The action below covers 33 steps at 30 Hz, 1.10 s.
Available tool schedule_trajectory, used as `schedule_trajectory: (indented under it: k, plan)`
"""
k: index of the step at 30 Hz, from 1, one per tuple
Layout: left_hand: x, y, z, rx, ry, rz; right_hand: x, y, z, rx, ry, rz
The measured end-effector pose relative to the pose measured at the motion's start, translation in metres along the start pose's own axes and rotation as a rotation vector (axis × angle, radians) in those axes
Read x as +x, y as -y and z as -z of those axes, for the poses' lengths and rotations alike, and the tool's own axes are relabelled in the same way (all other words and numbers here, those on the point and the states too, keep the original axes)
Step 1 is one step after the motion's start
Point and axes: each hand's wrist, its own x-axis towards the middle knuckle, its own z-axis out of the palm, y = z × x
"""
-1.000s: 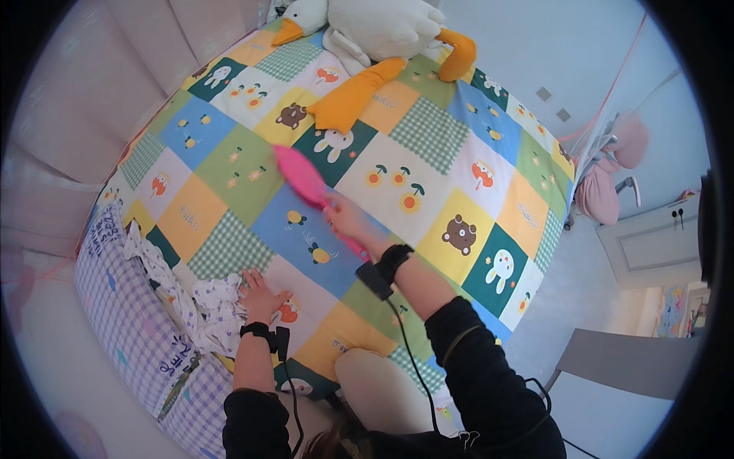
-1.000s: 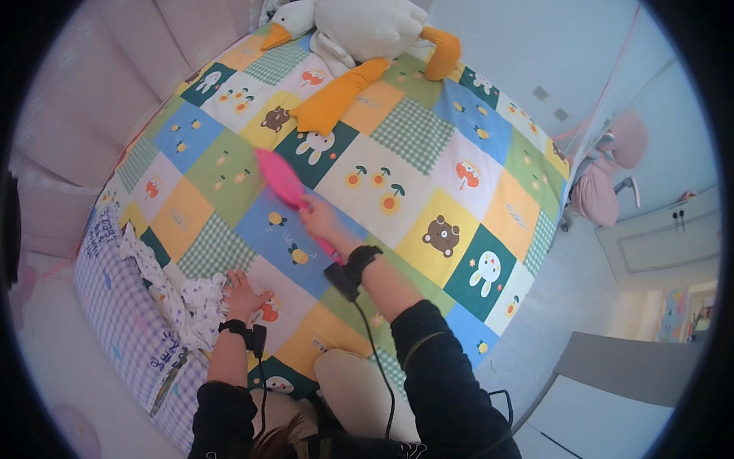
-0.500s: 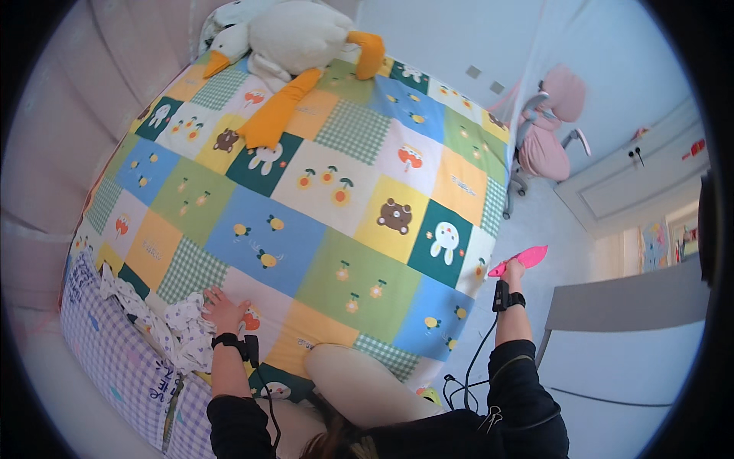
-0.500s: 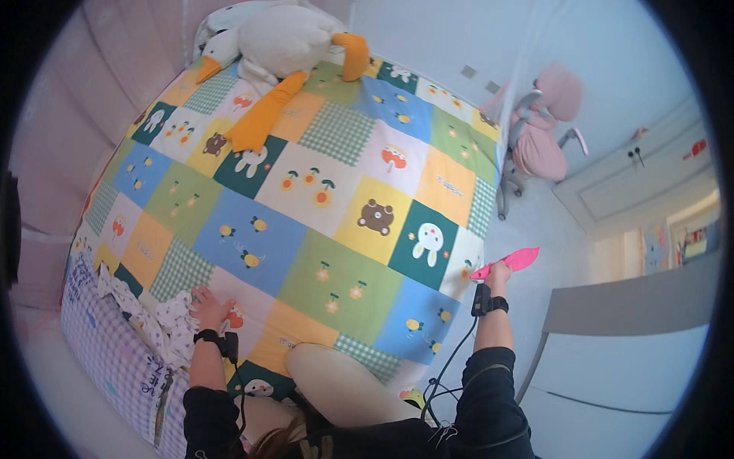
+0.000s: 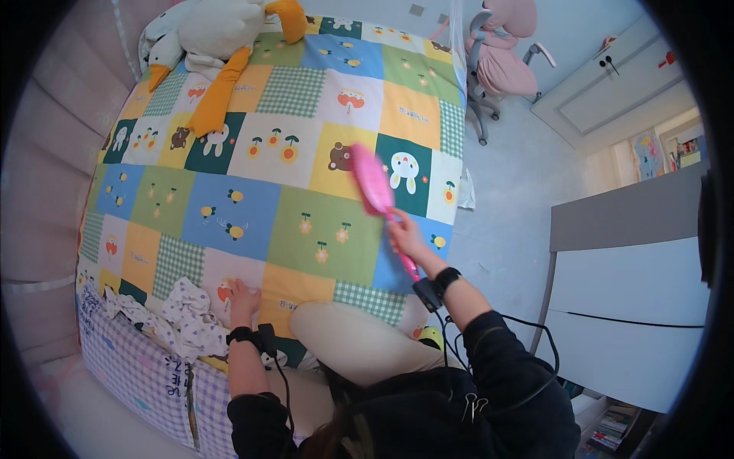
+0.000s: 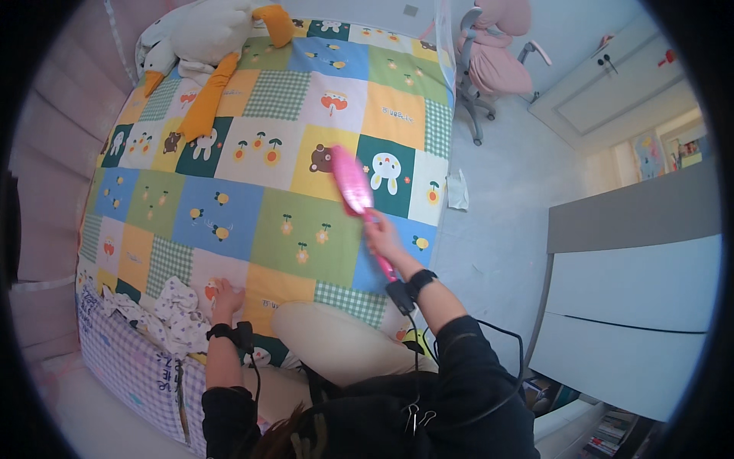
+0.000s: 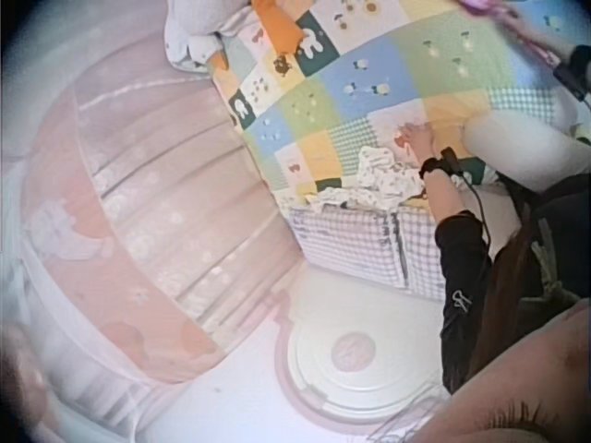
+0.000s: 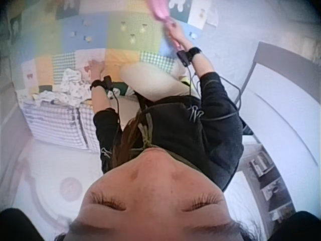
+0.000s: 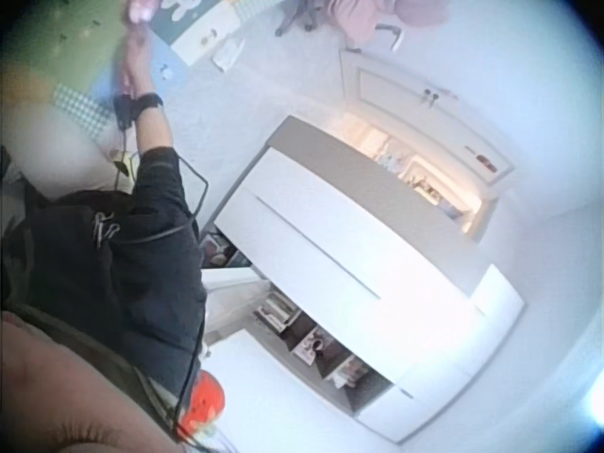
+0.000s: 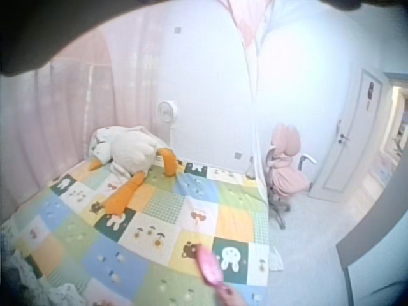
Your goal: The person folds a cloth and places it in a wardrobe, then uses a pink brush to sweep a bed and a pillow. They fold a small cloth and store it in the wardrobe, retrieve a small box from a drawer, and place a book into a bookshelf.
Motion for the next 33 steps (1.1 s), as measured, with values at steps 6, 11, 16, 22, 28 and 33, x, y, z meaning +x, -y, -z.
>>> schedule_trajectory:
  k: [6, 11, 16, 22, 28, 33]
  plan:
    - [0.0, 0.005, -0.006, 0.018, 0.026, 0.006, -0.027, -0.07, 0.132, 0.368, -1.025, -0.091]
    - [-0.006, 0.006, 0.003, 0.043, 0.016, -0.079, -0.036, -0.061, 0.13, 0.357, -0.883, 0.016]
    - [-0.032, 0.028, 0.03, 0.057, -0.131, -0.106, -0.007, 0.006, 0.011, 0.194, -0.439, 0.174]
    - [-0.071, 0.092, 0.028, -0.143, -0.163, 0.243, -0.027, 0.056, -0.172, -0.118, 0.301, 0.153]
    - [-0.038, 0.126, -0.009, -0.12, -0.056, 0.161, -0.084, 0.034, -0.307, -0.287, 0.803, 0.034]
    - [-0.028, 0.131, -0.012, -0.078, -0.027, 0.097, -0.058, 0.011, -0.319, -0.331, 0.692, 0.072]
